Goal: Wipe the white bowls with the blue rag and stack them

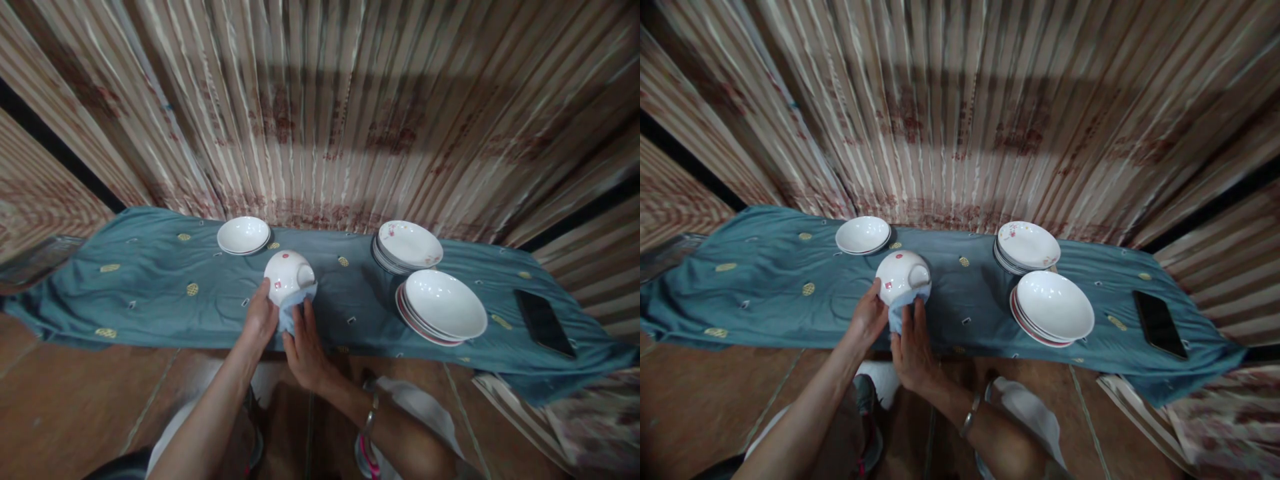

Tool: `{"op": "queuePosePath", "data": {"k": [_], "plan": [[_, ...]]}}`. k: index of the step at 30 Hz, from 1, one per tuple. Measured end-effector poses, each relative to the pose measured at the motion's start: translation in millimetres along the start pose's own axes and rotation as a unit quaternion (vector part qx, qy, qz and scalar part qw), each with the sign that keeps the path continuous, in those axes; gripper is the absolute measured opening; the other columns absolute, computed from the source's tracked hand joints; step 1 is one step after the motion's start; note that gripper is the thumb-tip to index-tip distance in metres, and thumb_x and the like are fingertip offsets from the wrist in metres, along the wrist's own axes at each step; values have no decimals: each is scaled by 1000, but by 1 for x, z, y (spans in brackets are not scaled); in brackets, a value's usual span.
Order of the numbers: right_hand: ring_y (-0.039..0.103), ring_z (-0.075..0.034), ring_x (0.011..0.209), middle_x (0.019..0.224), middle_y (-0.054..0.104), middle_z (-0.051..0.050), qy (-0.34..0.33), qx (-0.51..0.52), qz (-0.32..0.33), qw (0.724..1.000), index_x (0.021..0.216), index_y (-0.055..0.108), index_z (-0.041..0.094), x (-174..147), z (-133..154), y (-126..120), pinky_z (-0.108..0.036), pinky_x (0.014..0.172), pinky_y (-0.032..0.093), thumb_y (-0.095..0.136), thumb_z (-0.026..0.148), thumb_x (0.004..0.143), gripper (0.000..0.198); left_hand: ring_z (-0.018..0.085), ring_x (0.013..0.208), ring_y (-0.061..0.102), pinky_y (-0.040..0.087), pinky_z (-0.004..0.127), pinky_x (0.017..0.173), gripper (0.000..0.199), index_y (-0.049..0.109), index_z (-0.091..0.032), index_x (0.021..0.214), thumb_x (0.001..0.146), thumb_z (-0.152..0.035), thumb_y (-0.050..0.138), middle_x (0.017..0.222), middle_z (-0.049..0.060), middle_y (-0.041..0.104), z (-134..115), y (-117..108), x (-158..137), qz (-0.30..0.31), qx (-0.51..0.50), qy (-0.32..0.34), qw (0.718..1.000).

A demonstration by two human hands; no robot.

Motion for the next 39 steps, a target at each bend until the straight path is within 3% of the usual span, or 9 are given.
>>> {"op": "queuePosePath", "data": {"k": [4,9,15,21,30,35,39], "plan": [[13,-30,150,162,15,-14,-56,-36,5,998,155,4,23,7,6,-5,-55,117,31,40,12,91,75,19,71,71,57,29,77,20,69,-7,92,84,-25,65,78,10,75,1,-4,1,11,28,-1,1000],[22,-28,148,153,37,-18,-111,-109,13,988,151,26,11,24,9,-17,-52,116,32,38,10,93,59,10,52,60,50,19,57,13,67,-12,75,74,-23,74,61,0,67,-1,0,-5,10,38,33,999],[28,-24,146,150,44,-15,-127,-164,-13,978,144,41,12,45,10,-34,-50,118,24,35,14,97,47,8,54,59,49,18,59,16,68,-13,70,65,-23,80,62,-1,68,-3,9,-13,36,37,35,998],[32,-25,144,150,44,-15,-72,-128,-21,989,142,44,13,63,6,-47,-52,119,22,36,23,98,46,16,66,67,52,26,70,27,69,-13,78,63,-31,82,67,2,71,0,8,-12,68,55,31,996],[39,-22,141,148,47,-14,26,16,-71,997,144,43,13,78,-18,-62,-44,118,30,29,34,99,51,24,86,71,52,33,84,35,72,-10,82,60,-35,84,73,8,74,3,8,-12,84,52,43,994],[46,-24,136,144,52,-16,97,78,-81,989,141,47,10,79,-33,-63,-41,115,34,28,38,97,55,21,79,71,53,32,84,28,72,-10,82,65,-30,82,76,8,75,4,8,-10,68,32,42,996],[51,-26,130,138,57,-14,97,77,-74,990,138,50,14,78,-41,-61,-43,112,38,29,35,96,51,18,77,71,53,29,84,17,72,-11,81,72,-24,77,79,8,76,5,5,-6,43,15,41,998]]}}
Point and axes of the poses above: each hand's wrist, its own x-axis towards the middle knuckle, its own y-axis out of the palm, z = x × y, the point moved 3 cm from there along x, towards the middle knuckle
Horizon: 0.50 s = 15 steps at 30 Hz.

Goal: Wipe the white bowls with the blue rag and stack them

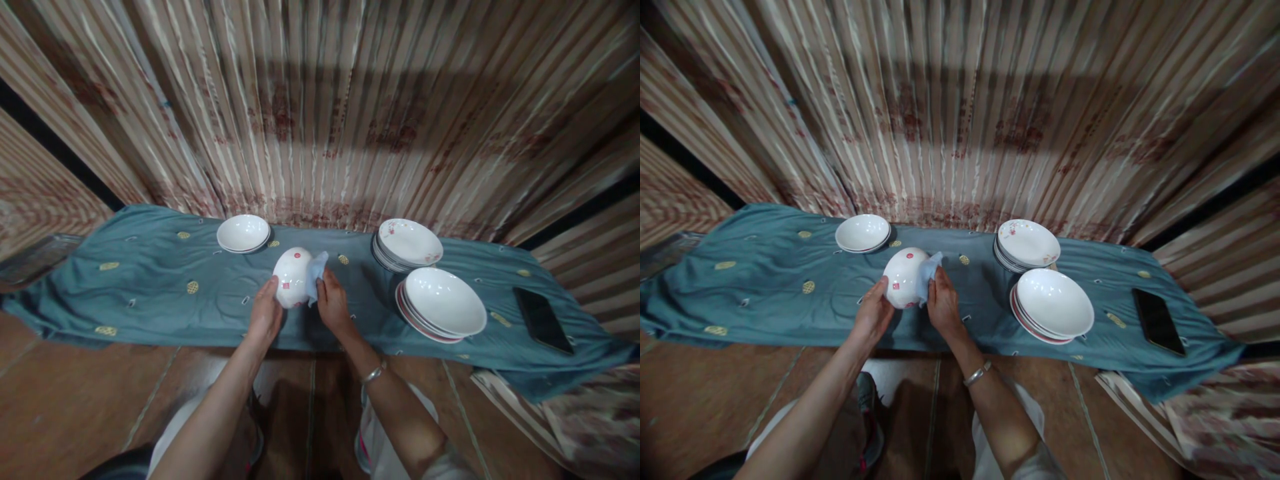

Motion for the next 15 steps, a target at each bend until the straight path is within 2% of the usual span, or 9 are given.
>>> {"op": "queuePosePath", "data": {"k": [4,11,15], "plan": [[54,-27,127,133,60,-17,-24,-53,8,998,134,52,11,-2,-5,3,-45,110,40,30,29,95,49,19,83,71,53,30,88,10,73,-11,83,80,-19,69,82,9,76,-1,-3,2,-19,-11,-8,1000],[46,-28,135,144,50,-18,-79,-144,-12,986,134,53,13,-7,-10,6,-45,112,40,34,21,95,45,18,85,72,53,29,92,17,72,-9,86,90,-16,56,86,10,77,-4,-1,0,-29,-32,-27,999],[48,-27,132,142,51,-17,-134,-197,-19,971,130,57,15,-12,-3,5,-44,109,42,37,15,93,42,19,86,72,52,31,95,18,71,-7,95,89,-14,56,87,11,77,-4,-2,2,-37,-48,-31,998]]}}
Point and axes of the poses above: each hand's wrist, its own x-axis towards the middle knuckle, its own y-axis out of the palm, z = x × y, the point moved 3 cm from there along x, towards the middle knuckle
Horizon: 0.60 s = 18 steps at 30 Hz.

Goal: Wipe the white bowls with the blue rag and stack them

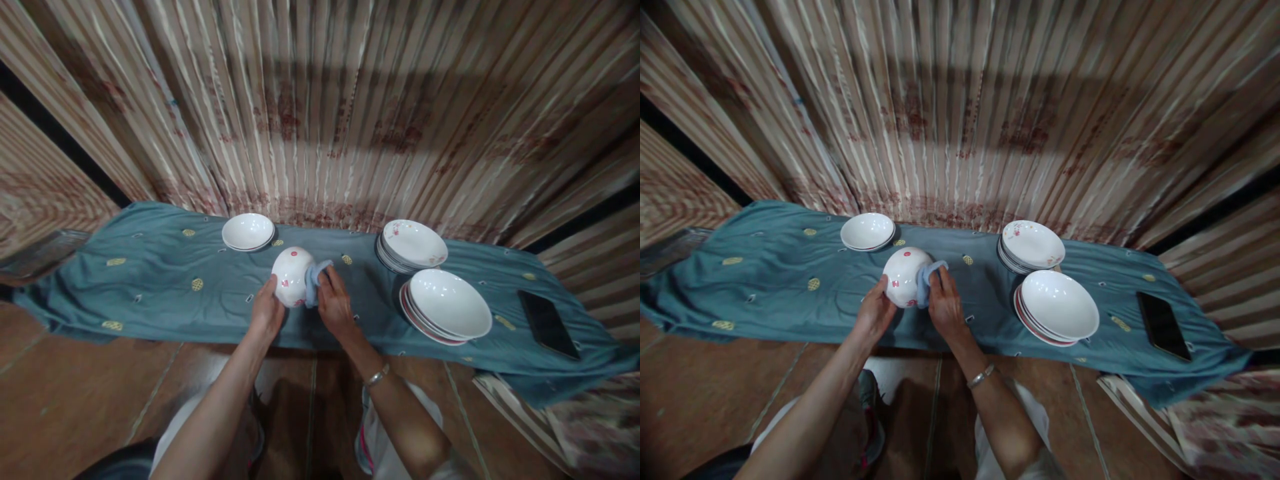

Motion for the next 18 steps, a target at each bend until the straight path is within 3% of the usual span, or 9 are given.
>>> {"op": "queuePosePath", "data": {"k": [5,12,18], "plan": [[50,-28,127,143,49,-17,-51,-22,19,998,127,60,17,-3,9,-5,-46,105,44,37,12,93,41,21,87,72,52,33,95,17,71,-6,94,89,-14,56,84,12,76,-1,-1,0,-5,0,-3,1000],[48,-30,124,141,47,-21,-30,-55,21,998,125,59,13,0,4,-5,-49,104,41,40,10,90,40,19,79,72,54,34,93,19,70,-7,97,90,-15,54,81,10,76,-1,2,-3,-6,11,-6,1000],[50,-28,118,135,52,-18,-20,-20,32,999,113,63,13,-1,5,-9,-47,104,40,43,10,86,34,17,75,71,54,31,89,23,69,-6,105,92,-14,52,83,10,76,-1,0,1,-17,-10,-9,1000]]}}
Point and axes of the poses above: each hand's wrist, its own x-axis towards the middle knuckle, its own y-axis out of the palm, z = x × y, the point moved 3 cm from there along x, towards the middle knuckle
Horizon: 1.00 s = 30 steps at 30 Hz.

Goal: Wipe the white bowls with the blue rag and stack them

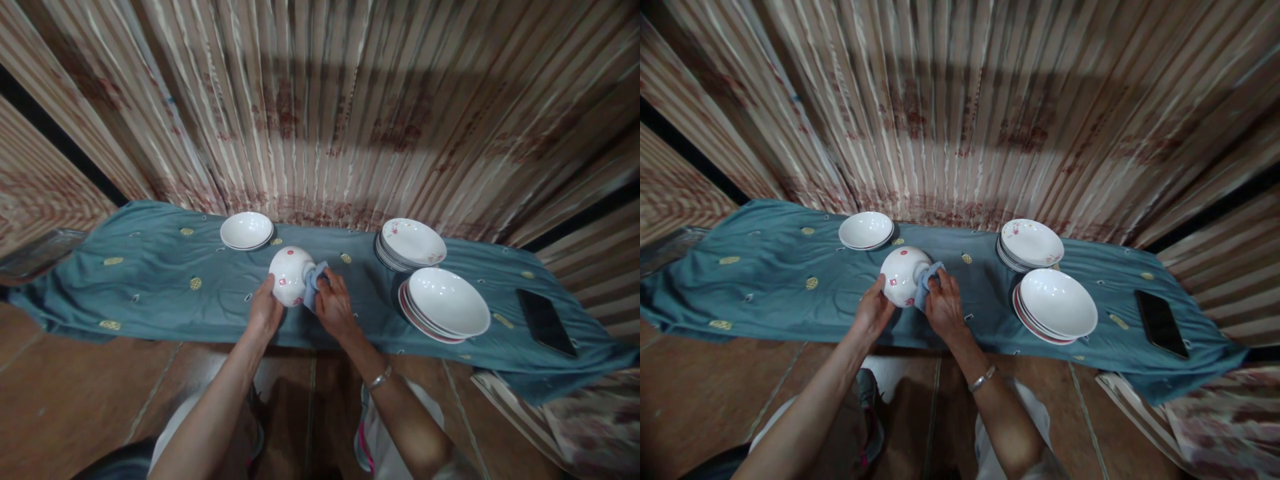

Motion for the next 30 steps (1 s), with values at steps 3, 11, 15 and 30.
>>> {"op": "queuePosePath", "data": {"k": [3,11,15,30], "plan": [[52,-26,110,129,56,-17,-10,24,3,1000,107,65,12,-1,5,-4,-44,101,42,42,10,85,32,16,74,71,55,29,87,25,69,-6,106,93,-14,50,82,9,76,0,0,1,-6,-2,-3,1000],[52,-24,109,124,58,-13,-27,114,16,993,107,65,15,-2,17,-13,-40,99,44,41,11,85,33,14,69,70,55,24,80,25,69,-7,104,94,-13,47,80,8,76,-1,2,1,-7,-1,0,1000],[51,-25,112,129,55,-15,-27,112,19,993,115,63,14,-2,18,-12,-43,101,43,38,14,89,36,13,64,69,56,23,76,24,71,-8,90,94,-13,48,75,7,75,-2,5,-4,0,16,0,1000],[49,-32,118,136,51,-25,27,-43,45,998,125,59,6,3,8,-4,-50,102,37,40,12,90,40,20,86,73,54,32,91,24,69,-9,108,88,-16,59,88,11,77,3,-2,-1,34,29,12,999]]}}
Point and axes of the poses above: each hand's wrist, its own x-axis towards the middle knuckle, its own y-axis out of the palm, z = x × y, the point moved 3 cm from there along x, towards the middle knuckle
